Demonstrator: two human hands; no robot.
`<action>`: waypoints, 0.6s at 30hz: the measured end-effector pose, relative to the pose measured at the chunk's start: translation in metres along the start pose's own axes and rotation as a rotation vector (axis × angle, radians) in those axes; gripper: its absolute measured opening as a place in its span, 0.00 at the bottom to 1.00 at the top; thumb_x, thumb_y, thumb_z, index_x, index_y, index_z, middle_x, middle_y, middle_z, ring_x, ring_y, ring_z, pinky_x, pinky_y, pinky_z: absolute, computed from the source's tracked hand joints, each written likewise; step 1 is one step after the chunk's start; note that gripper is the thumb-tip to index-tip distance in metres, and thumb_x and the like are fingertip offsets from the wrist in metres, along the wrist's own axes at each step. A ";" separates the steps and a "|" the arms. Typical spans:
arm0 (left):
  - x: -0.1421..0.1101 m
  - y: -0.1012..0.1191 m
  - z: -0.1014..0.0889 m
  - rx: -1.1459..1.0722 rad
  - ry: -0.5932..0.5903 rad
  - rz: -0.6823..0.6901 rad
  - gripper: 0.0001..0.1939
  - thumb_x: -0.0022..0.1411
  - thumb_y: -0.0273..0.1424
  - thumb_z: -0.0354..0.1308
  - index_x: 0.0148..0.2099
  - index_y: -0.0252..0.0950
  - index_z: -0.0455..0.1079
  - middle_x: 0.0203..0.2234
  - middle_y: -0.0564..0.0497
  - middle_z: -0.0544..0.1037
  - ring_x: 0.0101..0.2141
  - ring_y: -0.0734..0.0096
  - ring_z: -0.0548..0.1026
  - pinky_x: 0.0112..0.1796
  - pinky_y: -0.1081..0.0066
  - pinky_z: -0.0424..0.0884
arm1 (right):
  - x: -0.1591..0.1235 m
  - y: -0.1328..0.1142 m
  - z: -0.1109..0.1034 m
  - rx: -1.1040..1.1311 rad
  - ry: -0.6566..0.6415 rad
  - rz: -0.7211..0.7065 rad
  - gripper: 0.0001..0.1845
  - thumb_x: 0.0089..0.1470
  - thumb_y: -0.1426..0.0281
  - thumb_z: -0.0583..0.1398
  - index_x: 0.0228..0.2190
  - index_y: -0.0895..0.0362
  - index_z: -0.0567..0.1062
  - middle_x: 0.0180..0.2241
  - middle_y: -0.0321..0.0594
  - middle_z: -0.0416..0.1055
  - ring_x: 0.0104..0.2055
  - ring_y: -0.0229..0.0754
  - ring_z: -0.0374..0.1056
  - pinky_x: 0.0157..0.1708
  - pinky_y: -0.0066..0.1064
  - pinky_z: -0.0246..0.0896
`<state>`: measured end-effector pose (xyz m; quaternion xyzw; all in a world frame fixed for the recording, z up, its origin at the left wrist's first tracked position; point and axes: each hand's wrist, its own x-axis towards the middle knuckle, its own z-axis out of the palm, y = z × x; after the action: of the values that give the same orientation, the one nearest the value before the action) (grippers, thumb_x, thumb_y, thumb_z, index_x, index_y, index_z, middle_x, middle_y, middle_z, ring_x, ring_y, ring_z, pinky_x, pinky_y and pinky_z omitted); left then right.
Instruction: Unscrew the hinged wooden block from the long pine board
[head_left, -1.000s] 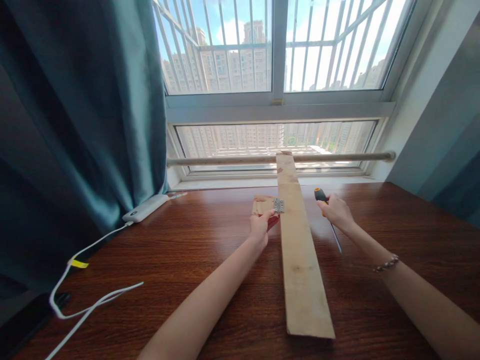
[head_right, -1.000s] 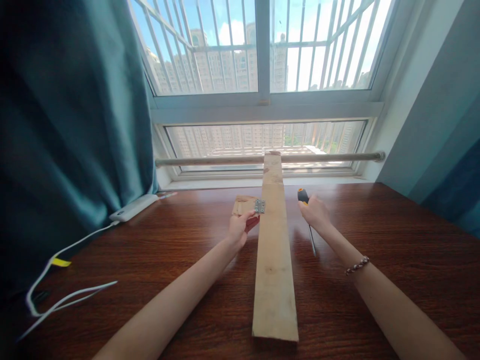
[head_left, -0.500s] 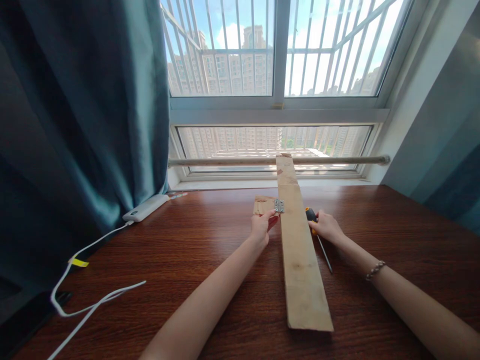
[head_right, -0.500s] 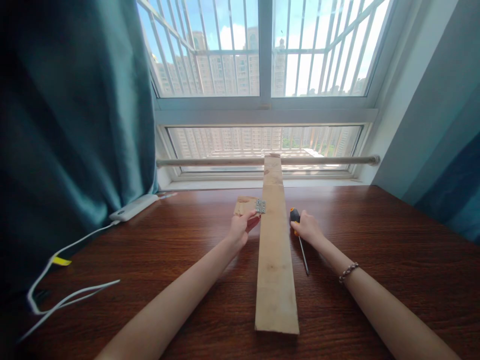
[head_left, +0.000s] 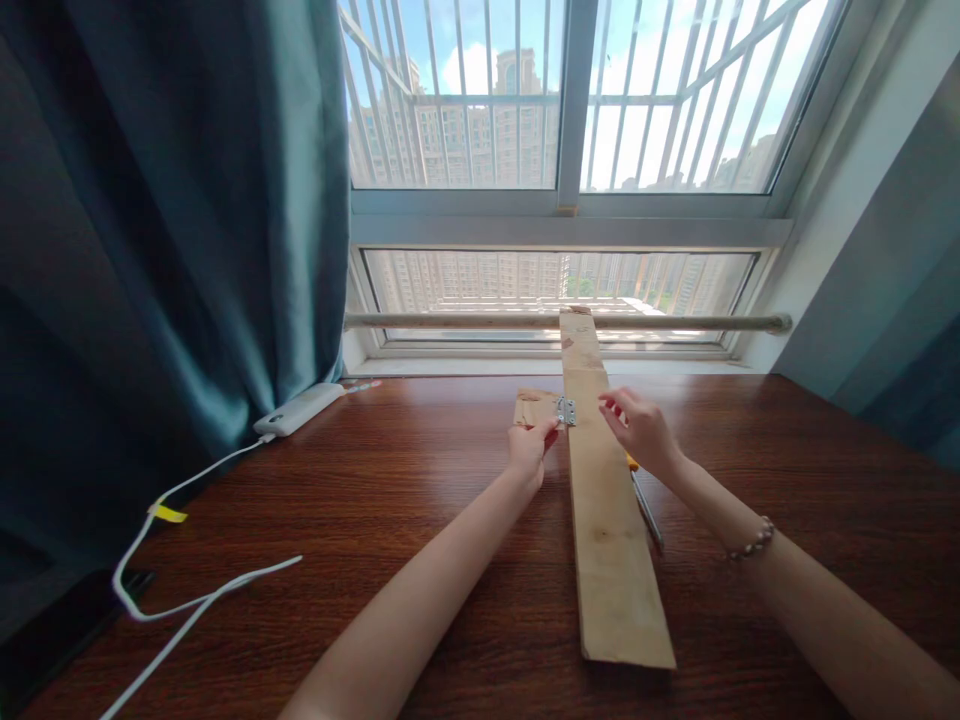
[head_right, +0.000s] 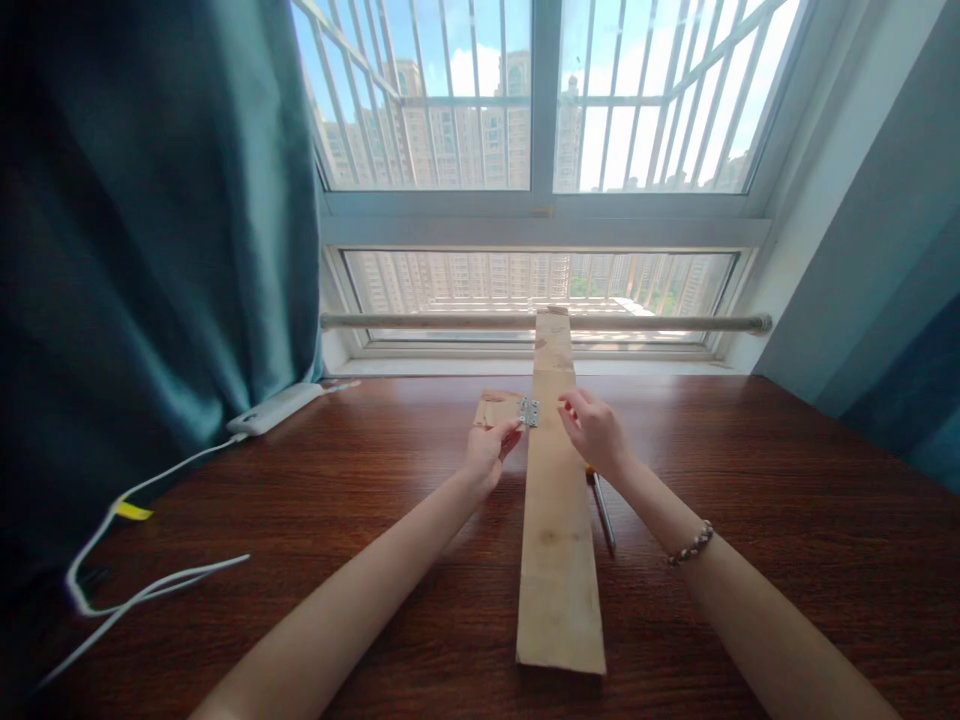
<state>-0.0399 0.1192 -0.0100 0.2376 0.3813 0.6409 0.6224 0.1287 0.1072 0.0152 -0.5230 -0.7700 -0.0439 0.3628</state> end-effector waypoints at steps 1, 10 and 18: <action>0.000 0.000 0.000 0.002 -0.009 0.005 0.12 0.42 0.18 0.65 0.32 0.30 0.70 0.25 0.50 0.76 0.24 0.78 0.73 0.28 0.78 0.70 | 0.006 -0.010 0.004 0.093 -0.051 -0.080 0.09 0.58 0.70 0.53 0.37 0.59 0.71 0.33 0.41 0.67 0.32 0.38 0.64 0.34 0.28 0.58; 0.003 0.001 -0.001 0.025 -0.018 -0.003 0.11 0.39 0.20 0.66 0.30 0.29 0.72 0.24 0.48 0.77 0.24 0.77 0.73 0.28 0.77 0.69 | 0.026 -0.022 0.040 0.169 -0.198 -0.221 0.06 0.55 0.77 0.52 0.29 0.59 0.67 0.30 0.40 0.64 0.32 0.38 0.61 0.33 0.27 0.56; 0.003 -0.003 -0.002 0.023 -0.024 -0.048 0.10 0.43 0.19 0.61 0.32 0.30 0.70 0.22 0.50 0.75 0.22 0.76 0.72 0.28 0.75 0.70 | 0.022 -0.033 0.032 0.110 -0.039 -0.164 0.07 0.58 0.74 0.47 0.30 0.58 0.63 0.33 0.44 0.62 0.31 0.40 0.60 0.32 0.31 0.57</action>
<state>-0.0399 0.1215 -0.0137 0.2430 0.3867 0.6185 0.6394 0.0806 0.1244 0.0151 -0.4380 -0.8185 -0.0209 0.3711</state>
